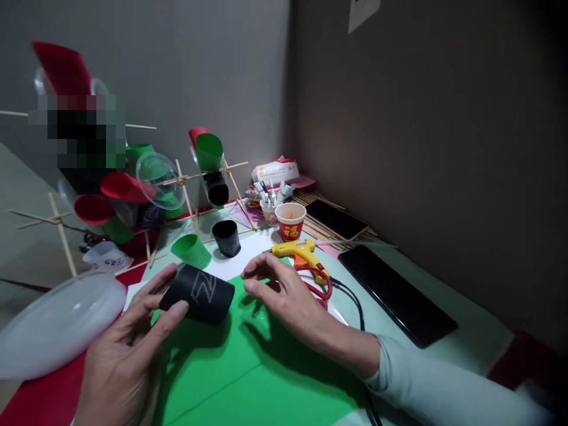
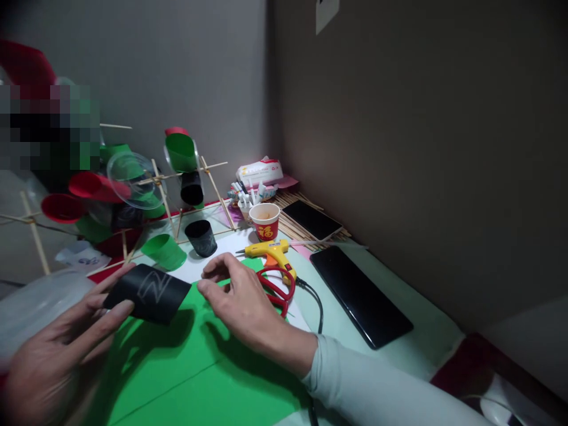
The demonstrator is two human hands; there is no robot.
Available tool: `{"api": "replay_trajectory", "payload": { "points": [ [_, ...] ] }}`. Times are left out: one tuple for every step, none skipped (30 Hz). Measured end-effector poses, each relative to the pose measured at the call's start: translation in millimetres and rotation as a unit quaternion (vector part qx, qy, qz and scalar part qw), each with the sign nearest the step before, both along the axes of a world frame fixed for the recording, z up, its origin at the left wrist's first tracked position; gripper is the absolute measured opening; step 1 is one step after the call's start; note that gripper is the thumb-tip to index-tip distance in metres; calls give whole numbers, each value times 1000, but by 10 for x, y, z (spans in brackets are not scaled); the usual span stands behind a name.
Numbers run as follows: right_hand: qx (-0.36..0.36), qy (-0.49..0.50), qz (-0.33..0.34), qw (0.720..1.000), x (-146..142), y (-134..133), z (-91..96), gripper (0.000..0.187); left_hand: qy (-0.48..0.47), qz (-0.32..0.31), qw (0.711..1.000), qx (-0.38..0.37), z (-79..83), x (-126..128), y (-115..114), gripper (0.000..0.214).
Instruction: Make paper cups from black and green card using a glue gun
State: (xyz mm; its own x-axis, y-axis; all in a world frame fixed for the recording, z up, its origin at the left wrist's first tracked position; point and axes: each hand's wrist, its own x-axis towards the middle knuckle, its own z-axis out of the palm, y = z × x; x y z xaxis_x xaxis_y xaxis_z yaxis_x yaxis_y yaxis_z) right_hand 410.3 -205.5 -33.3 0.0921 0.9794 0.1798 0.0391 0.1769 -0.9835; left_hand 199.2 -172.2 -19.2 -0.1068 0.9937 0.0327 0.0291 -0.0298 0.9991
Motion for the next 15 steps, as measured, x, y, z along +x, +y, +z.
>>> {"api": "replay_trajectory", "payload": {
  "points": [
    [-6,12,6,1000,-24,-18,-5,15,-42,14,999,-21,1,21,0,46],
    [-14,25,18,999,-47,-35,-8,15,-78,27,996,-37,1,38,0,52],
    [-24,42,37,998,-67,-51,-10,17,-99,37,993,-44,2,50,-2,56],
    [-36,62,58,996,-85,-65,-12,19,-104,44,993,-45,4,57,-4,59],
    [-48,81,80,992,-102,-76,-14,22,-105,47,992,-47,6,60,-8,61],
    [-60,99,99,988,-118,-85,-17,25,-108,49,992,-54,7,61,-14,63],
    [-72,114,116,984,-133,-91,-21,28,-110,50,991,-61,8,62,-21,64],
    [-84,124,130,980,-149,-96,-25,31,-111,49,990,-69,7,65,-29,65],
    [-95,129,141,977,-164,-99,-29,34,-112,48,990,-76,5,70,-38,66],
    [-104,132,147,975,-178,-101,-33,36,-113,48,989,-81,1,77,-49,67],
    [-110,135,151,973,-192,-102,-38,38,-113,48,989,-86,-5,87,-59,67],
    [-114,139,152,972,-204,-103,-43,40,-112,49,988,-89,-13,98,-70,66],
    [-115,143,149,972,-214,-103,-50,41,-111,52,988,-91,-22,108,-80,65],
    [-116,147,145,972,-222,-102,-58,42,-109,55,988,-93,-31,117,-90,64],
    [-118,152,140,971,-228,-100,-68,42,-107,57,988,-94,-40,123,-100,64]
  ]
}}
